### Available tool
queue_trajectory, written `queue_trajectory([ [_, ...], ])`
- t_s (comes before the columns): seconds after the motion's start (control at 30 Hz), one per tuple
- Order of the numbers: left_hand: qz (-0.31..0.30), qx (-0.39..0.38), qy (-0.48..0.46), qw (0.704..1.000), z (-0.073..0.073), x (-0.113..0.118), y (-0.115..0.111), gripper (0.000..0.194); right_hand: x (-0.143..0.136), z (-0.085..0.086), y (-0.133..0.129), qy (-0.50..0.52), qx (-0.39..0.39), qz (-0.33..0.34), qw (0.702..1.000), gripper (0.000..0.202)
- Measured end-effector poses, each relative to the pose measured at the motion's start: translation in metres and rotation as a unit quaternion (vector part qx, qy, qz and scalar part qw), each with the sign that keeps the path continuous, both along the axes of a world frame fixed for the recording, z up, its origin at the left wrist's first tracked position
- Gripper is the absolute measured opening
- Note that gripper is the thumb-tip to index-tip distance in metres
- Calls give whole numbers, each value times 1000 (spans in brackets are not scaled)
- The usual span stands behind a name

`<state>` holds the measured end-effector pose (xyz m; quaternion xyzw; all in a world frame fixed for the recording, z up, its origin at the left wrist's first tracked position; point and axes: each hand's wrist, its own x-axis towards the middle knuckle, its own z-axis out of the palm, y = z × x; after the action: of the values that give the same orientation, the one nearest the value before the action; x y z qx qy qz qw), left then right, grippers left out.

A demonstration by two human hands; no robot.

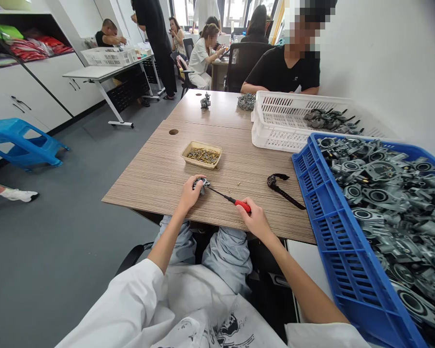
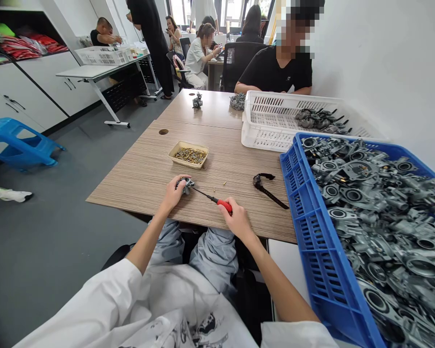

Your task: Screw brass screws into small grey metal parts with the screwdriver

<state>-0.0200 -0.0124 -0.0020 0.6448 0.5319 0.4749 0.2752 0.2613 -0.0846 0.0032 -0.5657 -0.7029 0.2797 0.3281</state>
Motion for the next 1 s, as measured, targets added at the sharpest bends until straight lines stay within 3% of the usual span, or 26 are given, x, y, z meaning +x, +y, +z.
queue_trajectory([
  [1.0, 2, 0, -5, 1000, -2, 0, 1, 33, -1, 2, 0, 3, -11, 0, 1000, 33],
])
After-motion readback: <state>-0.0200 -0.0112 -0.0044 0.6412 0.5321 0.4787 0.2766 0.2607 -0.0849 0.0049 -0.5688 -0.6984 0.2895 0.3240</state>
